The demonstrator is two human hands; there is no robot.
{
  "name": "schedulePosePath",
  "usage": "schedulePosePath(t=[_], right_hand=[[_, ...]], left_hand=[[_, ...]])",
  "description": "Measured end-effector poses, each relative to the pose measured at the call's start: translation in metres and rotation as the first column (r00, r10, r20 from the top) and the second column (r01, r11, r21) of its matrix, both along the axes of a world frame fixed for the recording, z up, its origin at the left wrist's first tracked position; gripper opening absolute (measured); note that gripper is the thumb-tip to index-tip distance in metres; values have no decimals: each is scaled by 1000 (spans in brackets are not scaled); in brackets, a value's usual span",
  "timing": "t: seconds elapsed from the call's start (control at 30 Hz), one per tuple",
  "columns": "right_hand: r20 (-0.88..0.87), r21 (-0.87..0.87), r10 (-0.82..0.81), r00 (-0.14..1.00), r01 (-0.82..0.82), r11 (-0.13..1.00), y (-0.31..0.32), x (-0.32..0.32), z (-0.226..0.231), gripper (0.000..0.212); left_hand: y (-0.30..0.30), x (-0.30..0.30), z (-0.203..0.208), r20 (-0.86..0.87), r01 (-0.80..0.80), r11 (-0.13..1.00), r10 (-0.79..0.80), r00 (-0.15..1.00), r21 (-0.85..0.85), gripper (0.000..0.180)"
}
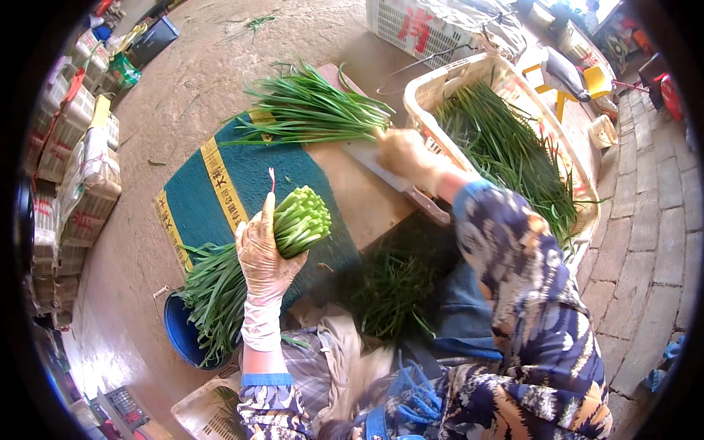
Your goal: The person sorts a bunch of leeks by hand, removes dry or damaged leaves, gathers them into a bundle, and ties the bundle with a red string before trimming the ends with a large knife.
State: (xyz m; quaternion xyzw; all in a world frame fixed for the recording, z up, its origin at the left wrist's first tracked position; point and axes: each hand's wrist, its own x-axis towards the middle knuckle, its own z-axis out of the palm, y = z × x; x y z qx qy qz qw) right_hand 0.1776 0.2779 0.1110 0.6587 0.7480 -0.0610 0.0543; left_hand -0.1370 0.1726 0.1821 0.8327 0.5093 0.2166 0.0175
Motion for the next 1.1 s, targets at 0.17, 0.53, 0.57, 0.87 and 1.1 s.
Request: schedulePosePath(t=[0.17,0.53,0.57,0.87,1.1], right_hand=[[312,-167,160,936,-112,980,-124,23,-13,105],[-959,-211,-246,141,226,951,-240,23,-6,73],[-878,-476,-462,-123,146,867,-241,18,26,75],[-894,-441,-416,-167,162,882,-263,27,-5,76],[-905,-424,-422,-57,33,905,-254,7,-37,76]], left_hand=[[3,20,-14,-89,15,1000,-17,996,-20,100],[14,80,-57,-226,104,992,-118,967,-75,90],[14,78,-56,-231,98,993,-110,967,-63,90],[32,134,-103,-387,181,976,-213,897,-118,97],[49,122,-141,-491,68,988,-129,862,-140,100]])
